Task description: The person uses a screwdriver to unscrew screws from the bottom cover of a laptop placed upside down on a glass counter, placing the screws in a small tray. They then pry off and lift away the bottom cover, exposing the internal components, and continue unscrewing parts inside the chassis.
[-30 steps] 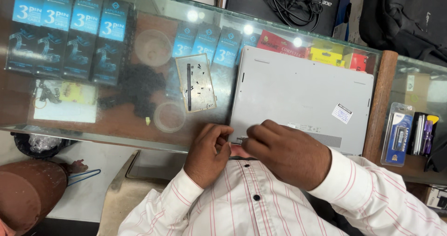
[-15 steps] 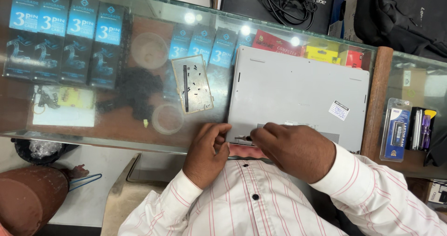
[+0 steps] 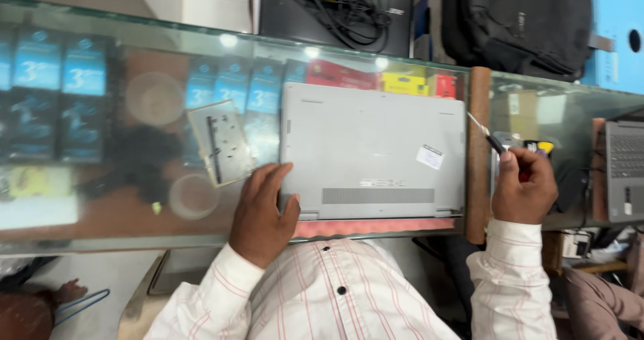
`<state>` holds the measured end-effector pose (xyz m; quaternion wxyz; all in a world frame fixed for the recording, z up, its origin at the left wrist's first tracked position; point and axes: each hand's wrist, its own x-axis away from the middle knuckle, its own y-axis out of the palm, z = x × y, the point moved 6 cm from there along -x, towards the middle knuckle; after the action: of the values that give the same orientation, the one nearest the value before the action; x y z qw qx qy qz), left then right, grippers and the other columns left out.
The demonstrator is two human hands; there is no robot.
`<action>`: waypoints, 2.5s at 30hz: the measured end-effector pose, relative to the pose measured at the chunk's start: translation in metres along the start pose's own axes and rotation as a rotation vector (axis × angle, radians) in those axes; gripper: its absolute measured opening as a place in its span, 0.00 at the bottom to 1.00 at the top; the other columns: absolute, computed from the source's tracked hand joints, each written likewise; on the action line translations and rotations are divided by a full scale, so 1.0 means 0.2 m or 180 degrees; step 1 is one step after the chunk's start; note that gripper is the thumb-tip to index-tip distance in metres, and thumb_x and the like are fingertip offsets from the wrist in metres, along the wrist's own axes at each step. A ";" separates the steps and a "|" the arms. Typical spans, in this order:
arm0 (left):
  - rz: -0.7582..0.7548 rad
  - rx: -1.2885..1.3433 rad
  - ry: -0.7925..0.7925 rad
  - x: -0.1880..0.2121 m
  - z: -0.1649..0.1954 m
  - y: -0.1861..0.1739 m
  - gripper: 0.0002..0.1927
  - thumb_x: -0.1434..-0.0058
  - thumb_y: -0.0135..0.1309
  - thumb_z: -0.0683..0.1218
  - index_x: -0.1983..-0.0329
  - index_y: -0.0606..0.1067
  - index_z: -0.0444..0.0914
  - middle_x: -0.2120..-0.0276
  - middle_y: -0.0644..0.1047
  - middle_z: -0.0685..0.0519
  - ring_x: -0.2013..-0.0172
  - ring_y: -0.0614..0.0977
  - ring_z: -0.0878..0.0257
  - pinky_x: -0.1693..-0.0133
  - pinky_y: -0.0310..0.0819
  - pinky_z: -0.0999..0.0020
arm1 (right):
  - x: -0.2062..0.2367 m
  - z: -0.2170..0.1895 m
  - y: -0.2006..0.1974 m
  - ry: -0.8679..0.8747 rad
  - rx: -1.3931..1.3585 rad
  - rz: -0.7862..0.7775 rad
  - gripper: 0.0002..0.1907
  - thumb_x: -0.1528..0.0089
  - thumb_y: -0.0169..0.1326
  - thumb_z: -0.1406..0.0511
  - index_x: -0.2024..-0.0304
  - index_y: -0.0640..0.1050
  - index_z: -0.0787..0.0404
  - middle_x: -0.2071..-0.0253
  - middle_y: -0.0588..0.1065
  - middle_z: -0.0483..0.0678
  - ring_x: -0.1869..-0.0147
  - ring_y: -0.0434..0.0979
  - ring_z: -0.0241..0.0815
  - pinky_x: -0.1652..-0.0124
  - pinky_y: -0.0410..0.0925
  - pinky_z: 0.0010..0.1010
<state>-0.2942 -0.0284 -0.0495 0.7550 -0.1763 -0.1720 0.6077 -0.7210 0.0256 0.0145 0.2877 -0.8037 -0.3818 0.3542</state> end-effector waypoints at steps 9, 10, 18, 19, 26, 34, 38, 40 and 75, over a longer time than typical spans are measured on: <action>-0.0149 -0.2019 0.1050 -0.43 0.33 0.44 0.35 0.44 0.61 0.57 0.38 0.69 0.36 0.38 0.68 0.43 0.36 0.65 0.43 0.41 0.54 0.32 | 0.41 0.53 -0.01 0.0227 0.0632 0.0300 0.07 0.33 0.62 0.68 0.54 0.80 0.65 0.59 0.79 0.52 0.59 0.79 0.47 0.59 0.71 0.35; -0.0189 -0.2073 0.1143 -0.49 0.37 0.50 0.35 0.44 0.61 0.58 0.39 0.69 0.35 0.39 0.69 0.44 0.37 0.66 0.44 0.41 0.53 0.31 | 0.43 0.53 0.00 0.0230 0.0629 0.0219 0.08 0.34 0.63 0.68 0.55 0.80 0.65 0.60 0.79 0.53 0.61 0.79 0.47 0.60 0.71 0.36; -0.0692 -0.2223 0.1111 -0.82 0.60 0.95 0.27 0.41 0.62 0.60 0.49 0.76 0.36 0.50 0.74 0.46 0.47 0.71 0.48 0.47 0.64 0.48 | 0.27 0.67 -0.03 0.0788 0.0823 -0.0708 0.12 0.41 0.66 0.63 0.61 0.77 0.62 0.71 0.76 0.52 0.69 0.77 0.51 0.67 0.69 0.41; -0.0707 -0.2250 0.1069 -0.84 0.62 0.98 0.26 0.41 0.62 0.60 0.50 0.76 0.36 0.51 0.75 0.47 0.47 0.72 0.48 0.47 0.64 0.49 | 0.25 0.70 -0.04 0.0870 0.0753 -0.0784 0.13 0.42 0.66 0.63 0.62 0.77 0.62 0.72 0.76 0.51 0.70 0.77 0.50 0.68 0.69 0.41; -0.0913 -0.2273 0.0764 -0.91 0.67 1.17 0.21 0.41 0.62 0.58 0.55 0.78 0.37 0.55 0.76 0.49 0.49 0.74 0.49 0.50 0.67 0.48 | 0.20 0.84 -0.07 0.0790 0.0481 -0.1022 0.14 0.41 0.65 0.61 0.61 0.76 0.60 0.76 0.75 0.49 0.73 0.77 0.49 0.70 0.69 0.41; -0.1125 -0.2240 0.0684 -1.01 0.70 1.24 0.21 0.42 0.63 0.58 0.62 0.78 0.35 0.60 0.77 0.46 0.53 0.77 0.49 0.48 0.71 0.53 | 0.12 0.91 -0.05 0.0907 0.0585 -0.1327 0.14 0.41 0.64 0.58 0.62 0.75 0.58 0.77 0.77 0.49 0.73 0.79 0.51 0.72 0.70 0.42; -0.1307 -0.2228 0.0611 -1.04 0.70 1.29 0.19 0.40 0.61 0.57 0.61 0.79 0.36 0.59 0.78 0.46 0.51 0.77 0.49 0.47 0.72 0.54 | 0.08 0.93 -0.05 0.0879 0.0613 -0.1476 0.15 0.41 0.63 0.57 0.61 0.74 0.57 0.77 0.78 0.50 0.73 0.80 0.52 0.72 0.70 0.43; -0.1309 -0.2217 0.0751 -1.05 0.74 1.32 0.19 0.40 0.61 0.56 0.59 0.79 0.36 0.59 0.78 0.46 0.51 0.77 0.49 0.46 0.71 0.54 | 0.05 0.93 -0.05 0.0789 0.0597 -0.1481 0.15 0.40 0.62 0.56 0.61 0.74 0.57 0.77 0.78 0.50 0.72 0.81 0.53 0.72 0.71 0.43; -0.1817 -0.2426 0.0516 -1.01 0.82 1.51 0.32 0.39 0.55 0.68 0.60 0.79 0.33 0.60 0.80 0.42 0.51 0.79 0.45 0.49 0.75 0.51 | -0.02 0.82 0.08 0.1250 -0.1417 -0.0765 0.06 0.38 0.58 0.67 0.63 0.75 0.65 0.75 0.77 0.44 0.73 0.75 0.28 0.71 0.69 0.24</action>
<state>-0.6712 -0.1555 -0.0587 0.7843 -0.4330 -0.3645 0.2542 -0.8452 0.0451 -0.0909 0.2128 -0.8491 -0.4792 0.0635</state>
